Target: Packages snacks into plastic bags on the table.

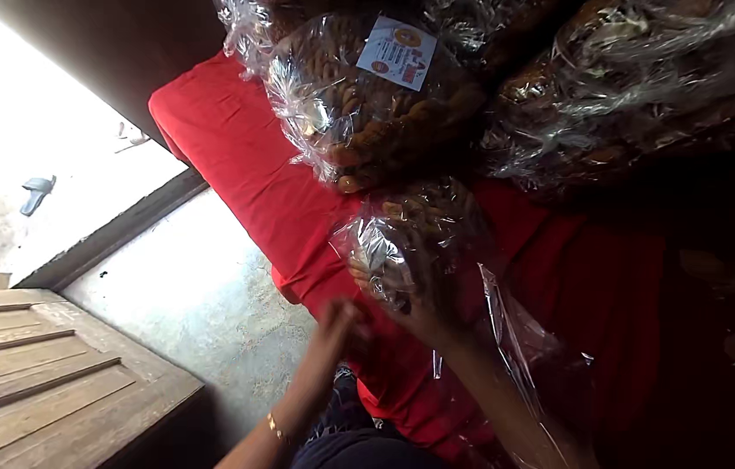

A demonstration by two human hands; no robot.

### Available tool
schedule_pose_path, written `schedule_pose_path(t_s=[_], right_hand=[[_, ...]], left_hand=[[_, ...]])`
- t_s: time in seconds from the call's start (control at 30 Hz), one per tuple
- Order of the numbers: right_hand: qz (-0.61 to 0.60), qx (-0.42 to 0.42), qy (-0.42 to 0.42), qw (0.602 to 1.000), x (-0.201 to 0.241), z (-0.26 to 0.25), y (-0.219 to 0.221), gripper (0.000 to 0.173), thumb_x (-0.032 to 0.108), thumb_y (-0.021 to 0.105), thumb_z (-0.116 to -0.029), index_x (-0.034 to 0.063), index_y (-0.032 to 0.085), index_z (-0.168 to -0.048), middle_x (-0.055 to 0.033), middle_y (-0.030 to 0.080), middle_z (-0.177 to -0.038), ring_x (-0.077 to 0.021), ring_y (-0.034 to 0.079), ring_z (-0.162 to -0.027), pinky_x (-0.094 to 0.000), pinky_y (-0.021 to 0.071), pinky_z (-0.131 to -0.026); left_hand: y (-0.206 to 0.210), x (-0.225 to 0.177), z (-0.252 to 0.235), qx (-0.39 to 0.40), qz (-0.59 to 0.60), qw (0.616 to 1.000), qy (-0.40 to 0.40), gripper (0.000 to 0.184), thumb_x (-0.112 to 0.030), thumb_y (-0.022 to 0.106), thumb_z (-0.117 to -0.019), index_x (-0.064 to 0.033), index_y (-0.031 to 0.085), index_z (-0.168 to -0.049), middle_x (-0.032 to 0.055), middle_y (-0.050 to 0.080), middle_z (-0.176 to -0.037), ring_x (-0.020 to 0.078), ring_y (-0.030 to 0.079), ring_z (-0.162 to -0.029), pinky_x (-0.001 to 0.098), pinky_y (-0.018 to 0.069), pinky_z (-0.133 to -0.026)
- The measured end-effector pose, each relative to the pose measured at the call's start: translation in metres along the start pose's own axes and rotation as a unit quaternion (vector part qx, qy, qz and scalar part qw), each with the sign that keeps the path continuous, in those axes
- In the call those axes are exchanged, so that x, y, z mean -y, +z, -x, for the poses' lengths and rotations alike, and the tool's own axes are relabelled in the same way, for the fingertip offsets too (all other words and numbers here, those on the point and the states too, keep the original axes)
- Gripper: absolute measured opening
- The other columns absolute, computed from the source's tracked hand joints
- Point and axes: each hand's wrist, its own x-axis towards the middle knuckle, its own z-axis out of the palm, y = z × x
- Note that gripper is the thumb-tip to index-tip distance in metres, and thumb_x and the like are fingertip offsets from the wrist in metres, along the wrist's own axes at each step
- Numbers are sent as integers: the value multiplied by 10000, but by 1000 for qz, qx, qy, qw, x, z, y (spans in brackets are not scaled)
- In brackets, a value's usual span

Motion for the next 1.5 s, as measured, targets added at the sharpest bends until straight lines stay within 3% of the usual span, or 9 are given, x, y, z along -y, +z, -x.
schedule_pose_path(t_s=[0.17, 0.3, 0.5, 0.7, 0.9, 1.23, 1.37, 1.43, 1.5], right_hand=[[-18, 43, -28, 998, 6, 8, -17, 1112, 806, 551, -815, 10, 346, -1563, -431, 161, -1583, -513, 244, -1493, -554, 277, -1209], [111, -3, -79, 991, 6, 11, -25, 1009, 806, 443, -875, 27, 439, -1515, -375, 393, -1514, -486, 452, -1382, -574, 380, -1117], [92, 26, -97, 991, 14, -18, 8, 510, 300, 658, -891, -7, 650, -1299, -221, 532, -1474, -430, 505, -1345, -526, 403, -1113], [-121, -45, -17, 991, 15, 1, -8, 910, 593, 650, -895, -58, 426, -1489, -351, 328, -1559, -355, 379, -1465, -407, 363, -1185], [-158, 54, 145, 975, 26, 32, -31, 382, 186, 705, -890, -100, 645, -1136, -185, 699, -904, -214, 677, -746, -341, 566, -674], [-337, 223, 72, 912, 19, 23, -26, 560, 142, 608, -973, -103, 449, -1450, -215, 630, -1346, -230, 656, -1200, -329, 506, -1049], [-171, 70, -11, 983, 1, 49, -54, 291, 76, 492, -979, -49, 745, -1050, -198, 748, -1096, -333, 708, -1054, -426, 494, -1007], [-131, 44, 86, 987, 4, 45, -53, 318, 91, 481, -994, -90, 712, -1115, -238, 696, -1223, -313, 651, -1196, -396, 464, -1063], [-309, 87, 291, 901, 28, 27, -69, 478, 123, 276, -1091, -162, 330, -1472, -255, 411, -1537, -152, 443, -1408, -216, 344, -1128]], left_hand=[[61, 28, 27, 237, 91, 950, -183, 413, -335, 495, -1061, -52, 488, -1361, 35, 695, -1010, 70, 634, -664, 230, 523, -568], [84, 41, 13, 232, 47, 964, -118, 206, -179, 487, -1069, -60, 588, -933, -75, 514, -675, -3, 471, -535, 178, 424, -526], [90, 28, 26, 258, -188, 948, 4, 335, -160, 423, -1092, 90, 635, -1023, 172, 616, -815, 239, 602, -746, 409, 503, -750], [81, 32, 29, 299, -140, 944, -17, 333, -214, 421, -1099, 37, 618, -1004, 52, 576, -703, 101, 565, -565, 281, 513, -588], [82, 38, 31, 341, -241, 909, 10, 372, -189, 445, -1088, 112, 655, -1027, 232, 655, -856, 316, 649, -807, 485, 509, -799], [45, -5, 19, 544, -328, 768, 77, 393, -259, 468, -1083, 41, 706, -1167, 200, 733, -985, 313, 717, -929, 525, 543, -890], [-3, -74, 13, 333, -320, 850, 253, 330, -203, 455, -1077, 24, 685, -1142, 126, 724, -1117, 151, 689, -1065, 327, 531, -976], [34, -71, -3, 319, -254, 850, 333, 360, -122, 429, -1067, 90, 602, -1300, 211, 623, -1354, 235, 570, -1321, 364, 420, -1154], [68, -43, -39, 326, -253, 809, 418, 402, -159, 409, -1085, 94, 589, -1341, 251, 571, -1423, 319, 488, -1410, 415, 341, -1211]])
